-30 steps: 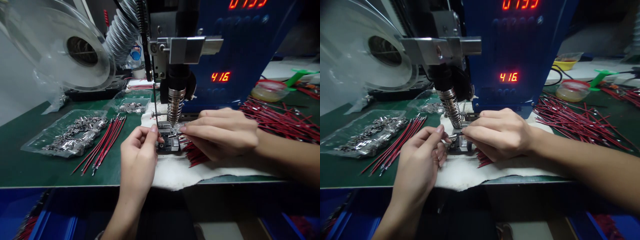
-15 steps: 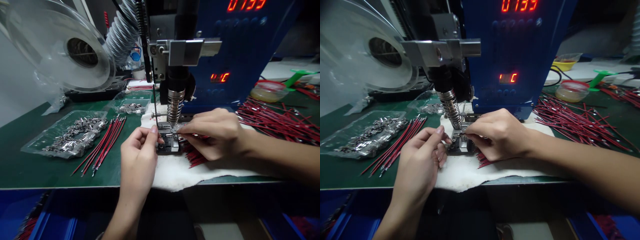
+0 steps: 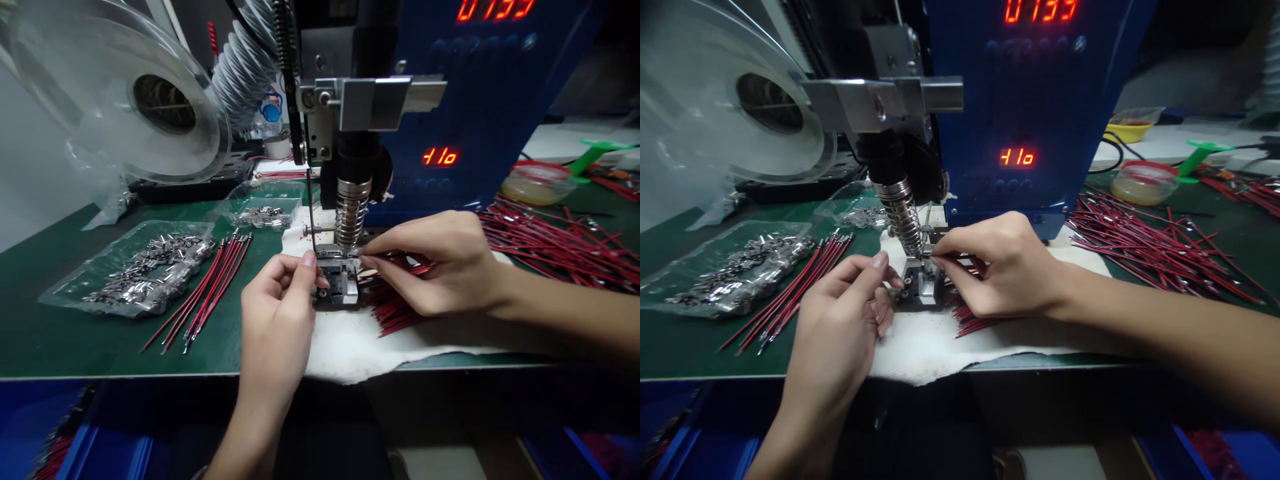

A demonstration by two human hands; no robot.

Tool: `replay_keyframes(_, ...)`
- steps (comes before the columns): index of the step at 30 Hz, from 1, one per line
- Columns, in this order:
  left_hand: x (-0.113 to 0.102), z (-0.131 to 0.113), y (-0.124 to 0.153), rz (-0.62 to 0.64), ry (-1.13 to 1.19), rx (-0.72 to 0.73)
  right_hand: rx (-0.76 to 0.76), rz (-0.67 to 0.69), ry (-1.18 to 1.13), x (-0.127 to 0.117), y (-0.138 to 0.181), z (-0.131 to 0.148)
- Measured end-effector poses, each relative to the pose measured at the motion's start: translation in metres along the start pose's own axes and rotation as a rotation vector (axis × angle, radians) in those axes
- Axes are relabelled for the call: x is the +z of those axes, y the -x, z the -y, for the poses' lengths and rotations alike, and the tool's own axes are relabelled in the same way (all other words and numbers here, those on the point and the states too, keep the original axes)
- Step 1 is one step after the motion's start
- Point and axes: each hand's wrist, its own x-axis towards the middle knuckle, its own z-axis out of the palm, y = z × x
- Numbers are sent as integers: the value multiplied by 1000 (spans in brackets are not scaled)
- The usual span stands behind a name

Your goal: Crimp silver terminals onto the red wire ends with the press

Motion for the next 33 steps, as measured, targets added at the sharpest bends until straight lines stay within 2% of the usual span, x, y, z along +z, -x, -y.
replay_keyframes(28,0,1,0,11,3,-1,-37,3,-14,0,1,0)
replay_keyframes(33,-1,1,0,5,7,0,-97,28,-26,0,2,0)
